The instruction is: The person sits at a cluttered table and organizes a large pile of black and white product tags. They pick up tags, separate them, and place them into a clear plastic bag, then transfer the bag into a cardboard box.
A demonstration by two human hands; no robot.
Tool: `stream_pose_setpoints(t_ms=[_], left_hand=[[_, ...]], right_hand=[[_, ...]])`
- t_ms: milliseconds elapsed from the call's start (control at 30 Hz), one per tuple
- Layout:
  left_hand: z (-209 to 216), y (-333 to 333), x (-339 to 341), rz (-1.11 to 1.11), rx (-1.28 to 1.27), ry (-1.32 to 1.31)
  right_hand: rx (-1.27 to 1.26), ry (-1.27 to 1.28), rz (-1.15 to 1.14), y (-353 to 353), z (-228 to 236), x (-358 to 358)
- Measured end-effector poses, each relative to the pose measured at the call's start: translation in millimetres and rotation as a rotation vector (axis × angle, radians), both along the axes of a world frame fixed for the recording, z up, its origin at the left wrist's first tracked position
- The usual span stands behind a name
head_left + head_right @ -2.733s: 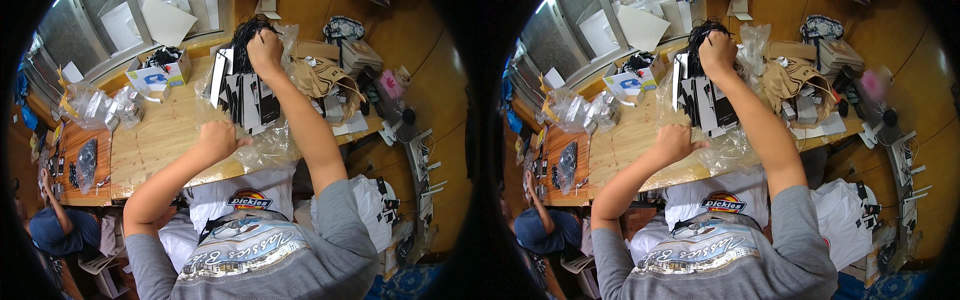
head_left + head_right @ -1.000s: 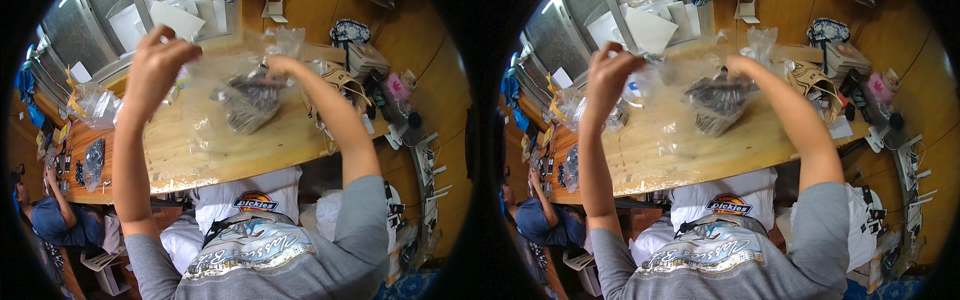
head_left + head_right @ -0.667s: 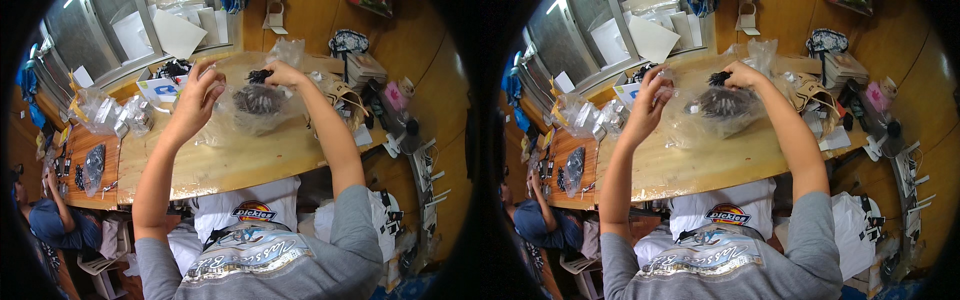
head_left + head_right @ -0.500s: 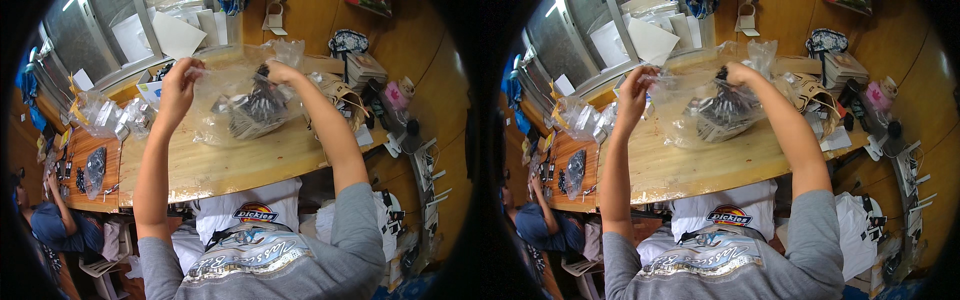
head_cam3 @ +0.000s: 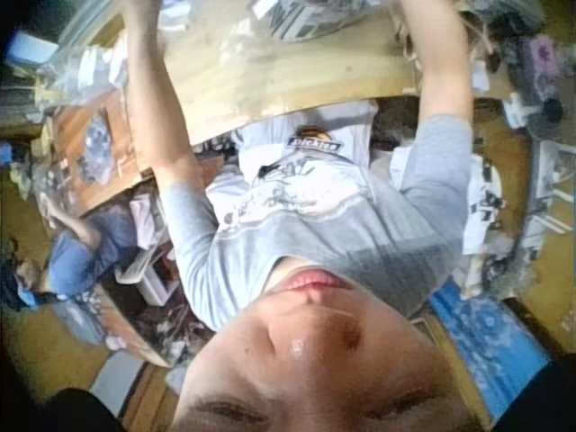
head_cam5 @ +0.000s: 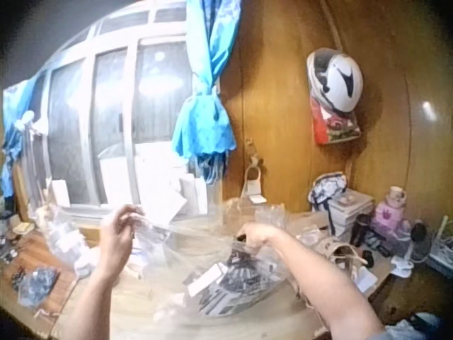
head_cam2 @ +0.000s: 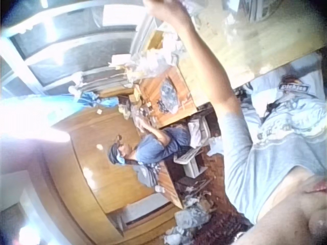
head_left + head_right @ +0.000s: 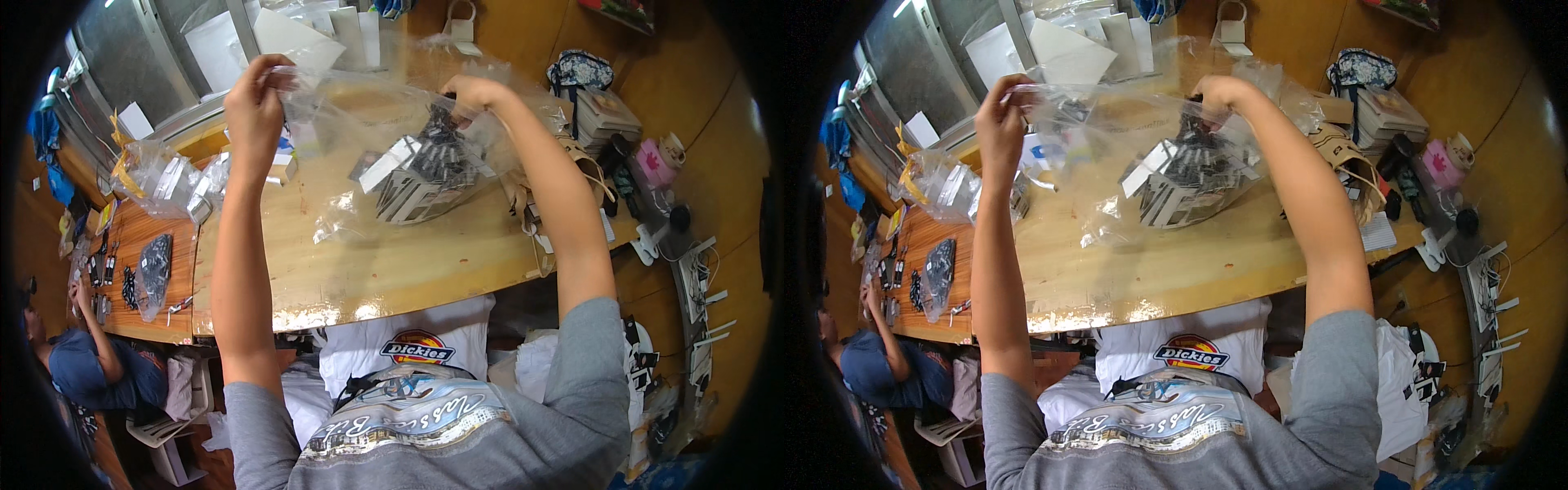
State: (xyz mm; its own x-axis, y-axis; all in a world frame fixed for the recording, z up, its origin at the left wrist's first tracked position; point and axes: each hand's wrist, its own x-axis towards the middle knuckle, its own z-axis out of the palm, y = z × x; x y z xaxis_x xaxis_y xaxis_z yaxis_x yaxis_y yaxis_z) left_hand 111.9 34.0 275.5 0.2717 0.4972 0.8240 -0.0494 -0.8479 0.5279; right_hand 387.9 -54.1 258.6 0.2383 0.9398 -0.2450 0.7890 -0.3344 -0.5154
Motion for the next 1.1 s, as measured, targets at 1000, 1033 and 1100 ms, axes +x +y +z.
stream_pose_setpoints(t_ms=[1000, 1033, 1100], left_hand=[[39.0, 16.4, 51.0, -0.104, -0.025, -0.166], [41.3, 9.9, 55.3, -0.133, -0.031, -0.193], [50.0, -14.7, 68.3, -0.191, -0.092, -0.194]], right_hand=[[0.459, 0.219, -0.288, -153.3, -153.7, -3.9], [0.639, 0.406, -0.218, -131.4, -161.2, -8.6], [0.905, 0.767, -0.201, -91.7, -175.9, -5.7]])
